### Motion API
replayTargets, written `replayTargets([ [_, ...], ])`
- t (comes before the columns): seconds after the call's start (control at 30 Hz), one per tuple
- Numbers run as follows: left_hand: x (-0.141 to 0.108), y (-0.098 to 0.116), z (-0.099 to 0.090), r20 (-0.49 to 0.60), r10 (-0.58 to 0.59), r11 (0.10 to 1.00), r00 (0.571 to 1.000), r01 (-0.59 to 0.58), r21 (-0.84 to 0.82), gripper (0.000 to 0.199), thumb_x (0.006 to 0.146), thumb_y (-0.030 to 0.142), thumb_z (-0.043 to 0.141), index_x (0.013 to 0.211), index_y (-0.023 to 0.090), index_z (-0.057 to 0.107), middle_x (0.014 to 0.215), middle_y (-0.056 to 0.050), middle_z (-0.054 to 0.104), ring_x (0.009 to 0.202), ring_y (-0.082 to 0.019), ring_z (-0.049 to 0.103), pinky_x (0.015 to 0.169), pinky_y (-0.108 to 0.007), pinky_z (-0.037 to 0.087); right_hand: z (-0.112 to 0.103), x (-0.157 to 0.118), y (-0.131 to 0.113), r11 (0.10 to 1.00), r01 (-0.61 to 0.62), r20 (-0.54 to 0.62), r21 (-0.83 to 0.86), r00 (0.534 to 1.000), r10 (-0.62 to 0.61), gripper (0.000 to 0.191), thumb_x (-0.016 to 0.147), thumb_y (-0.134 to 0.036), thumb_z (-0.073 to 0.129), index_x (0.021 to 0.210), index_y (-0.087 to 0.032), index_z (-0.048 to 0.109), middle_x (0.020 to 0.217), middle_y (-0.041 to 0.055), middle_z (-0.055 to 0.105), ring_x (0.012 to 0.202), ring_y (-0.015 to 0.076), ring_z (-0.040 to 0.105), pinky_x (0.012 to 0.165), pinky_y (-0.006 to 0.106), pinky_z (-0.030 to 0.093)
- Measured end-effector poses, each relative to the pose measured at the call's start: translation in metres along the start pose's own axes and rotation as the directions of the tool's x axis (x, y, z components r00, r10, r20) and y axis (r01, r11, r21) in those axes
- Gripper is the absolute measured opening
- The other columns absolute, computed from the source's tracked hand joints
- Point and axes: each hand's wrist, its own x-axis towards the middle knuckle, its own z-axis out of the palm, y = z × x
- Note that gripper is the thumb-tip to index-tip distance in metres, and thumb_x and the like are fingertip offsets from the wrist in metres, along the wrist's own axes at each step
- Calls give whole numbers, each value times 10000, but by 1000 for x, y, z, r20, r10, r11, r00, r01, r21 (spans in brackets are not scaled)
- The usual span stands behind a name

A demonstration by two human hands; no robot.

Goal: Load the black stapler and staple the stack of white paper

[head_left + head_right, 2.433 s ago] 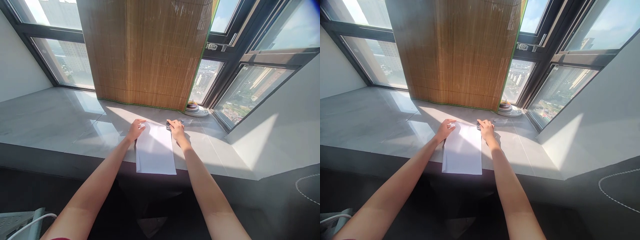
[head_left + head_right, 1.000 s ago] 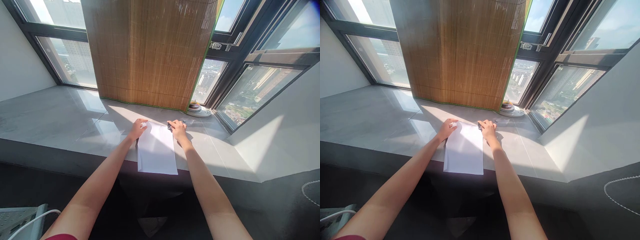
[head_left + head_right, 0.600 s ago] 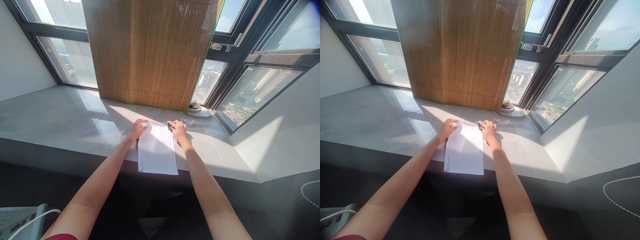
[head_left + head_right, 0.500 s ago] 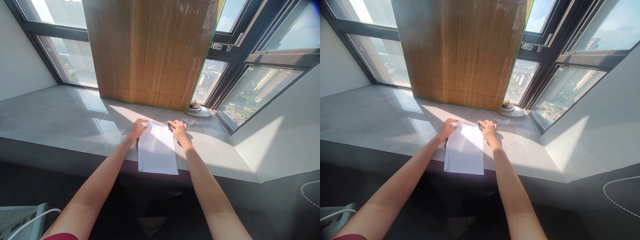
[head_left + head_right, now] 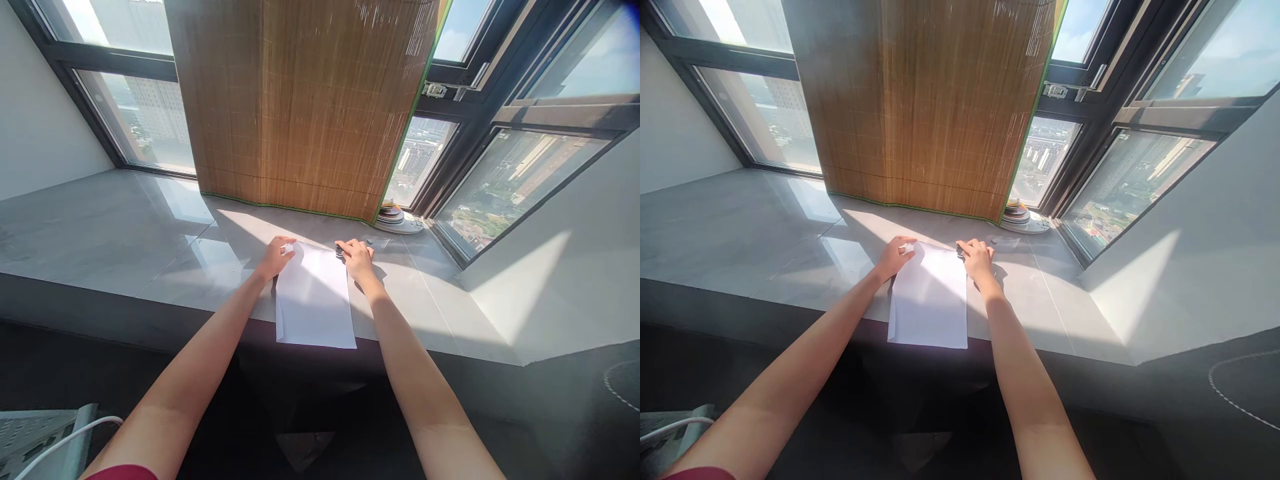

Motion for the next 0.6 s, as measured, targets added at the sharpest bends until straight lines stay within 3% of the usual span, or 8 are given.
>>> replayTargets([
  [0.23,1,-2,1,0,3,1000,1000,-3,1,358,899,152,714,1240,243,774,1338,-87,634,1221,-215,673,1103,-412,592,-4,-1,-4,993,24,59,-112,998,-17,484,1033,-150,415,1287,-344,779,1175,92,706,1112,291,488,1071,475,275],
  [0.6,0,2,1,10,-40,999,999,40,13,358,900,202,700,1250,247,764,1368,-85,628,1213,-216,685,1126,-409,578,0,-7,-13,974,70,61,-216,996,-59,472,943,-84,480,1157,-361,797,1099,113,658,1142,326,513,1231,637,168],
])
